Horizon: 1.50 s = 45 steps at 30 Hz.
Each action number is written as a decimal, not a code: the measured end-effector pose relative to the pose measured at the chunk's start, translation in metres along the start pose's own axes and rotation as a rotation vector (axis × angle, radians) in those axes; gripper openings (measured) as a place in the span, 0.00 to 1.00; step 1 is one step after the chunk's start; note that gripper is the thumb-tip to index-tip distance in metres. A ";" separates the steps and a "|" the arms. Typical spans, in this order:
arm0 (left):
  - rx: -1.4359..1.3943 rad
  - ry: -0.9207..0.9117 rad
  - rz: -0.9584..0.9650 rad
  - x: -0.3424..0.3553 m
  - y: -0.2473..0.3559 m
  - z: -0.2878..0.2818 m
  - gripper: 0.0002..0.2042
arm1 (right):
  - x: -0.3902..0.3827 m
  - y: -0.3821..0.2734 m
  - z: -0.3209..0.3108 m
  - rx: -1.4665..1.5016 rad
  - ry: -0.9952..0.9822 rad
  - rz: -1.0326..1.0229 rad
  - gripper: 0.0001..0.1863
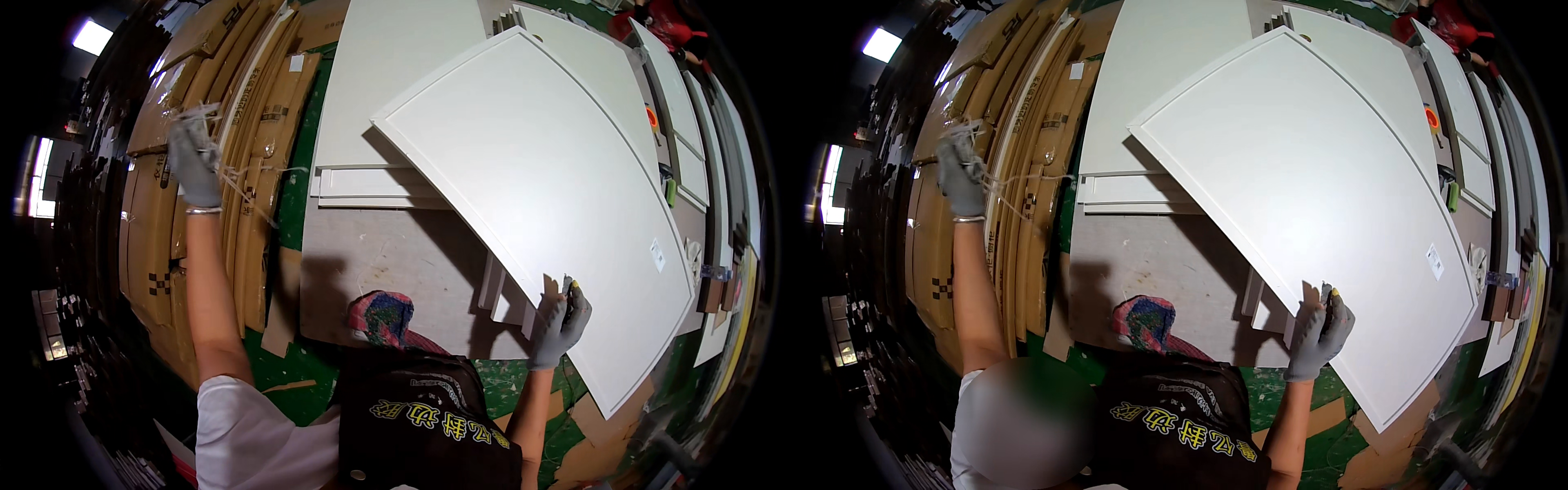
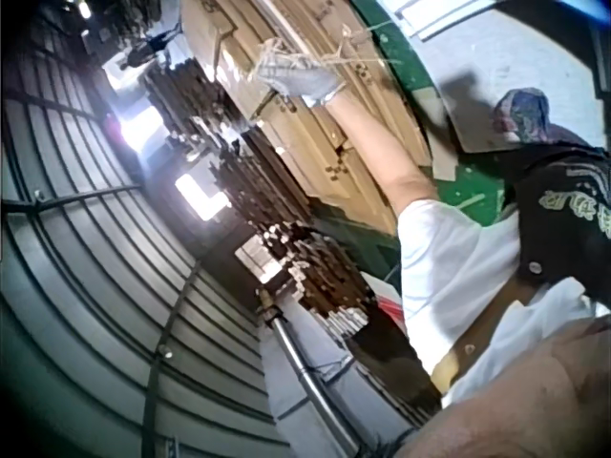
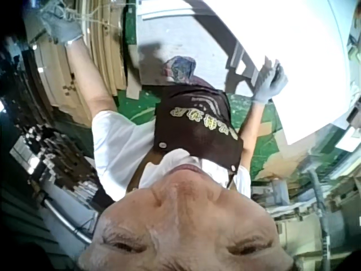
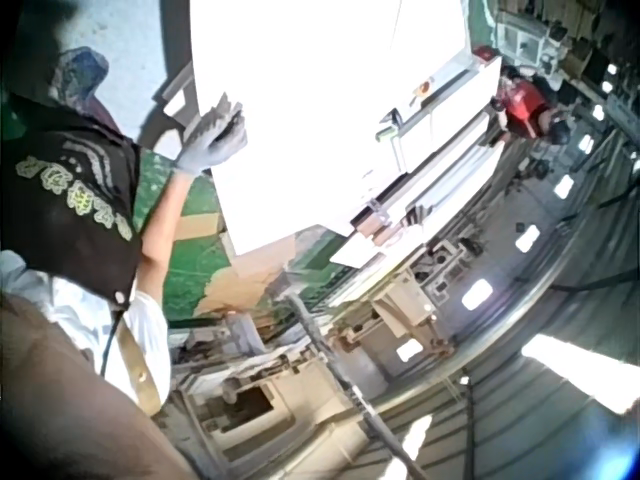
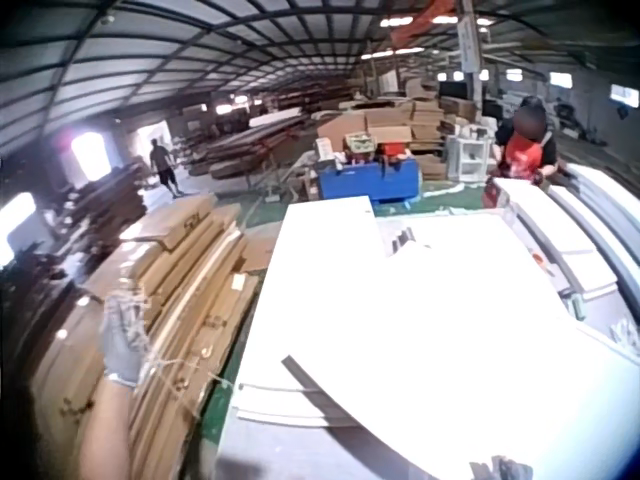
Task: The person uses a utility knife to trim the edges of a white wooden board, removing excess material. They then use a cloth to wipe the surface of the board clean.
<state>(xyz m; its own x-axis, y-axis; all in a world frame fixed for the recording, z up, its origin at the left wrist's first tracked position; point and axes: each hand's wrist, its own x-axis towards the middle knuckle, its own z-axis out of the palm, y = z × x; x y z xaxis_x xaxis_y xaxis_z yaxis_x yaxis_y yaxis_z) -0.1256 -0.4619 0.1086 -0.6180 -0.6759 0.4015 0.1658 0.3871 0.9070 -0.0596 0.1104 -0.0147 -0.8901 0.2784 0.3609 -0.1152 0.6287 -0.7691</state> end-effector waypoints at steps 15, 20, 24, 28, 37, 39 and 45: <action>0.773 -1.022 -0.109 -0.112 -0.002 0.198 0.29 | -0.002 0.001 0.010 0.070 -0.035 -0.022 0.15; 0.821 -1.078 0.341 -0.110 -0.070 0.199 0.07 | 0.000 -0.003 0.005 -0.007 -0.115 -0.033 0.18; 0.748 -1.016 0.160 -0.108 -0.022 0.209 0.14 | 0.005 0.008 -0.003 -0.126 -0.073 -0.139 0.15; 0.689 -0.860 0.263 -0.107 -0.077 0.197 0.12 | 0.007 -0.008 0.002 0.012 -0.096 -0.009 0.16; 0.312 -0.486 -0.138 -0.064 -0.079 0.166 0.18 | 0.050 -0.080 0.081 -0.025 -0.444 -0.306 0.16; 0.202 -0.556 -0.281 -0.068 -0.077 0.167 0.19 | 0.063 -0.103 0.115 -0.036 -0.489 -0.412 0.16; 0.353 -0.726 -0.236 -0.069 -0.087 0.188 0.22 | 0.083 -0.125 0.175 -0.130 -0.604 -0.376 0.14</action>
<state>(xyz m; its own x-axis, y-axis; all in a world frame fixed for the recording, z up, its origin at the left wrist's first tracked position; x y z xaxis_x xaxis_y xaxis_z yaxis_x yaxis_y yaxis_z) -0.2415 -0.3314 -0.0221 -0.9673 -0.2389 -0.0847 -0.2051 0.5415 0.8153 -0.1965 -0.0719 0.0187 -0.8932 -0.3999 0.2055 -0.4417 0.6947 -0.5677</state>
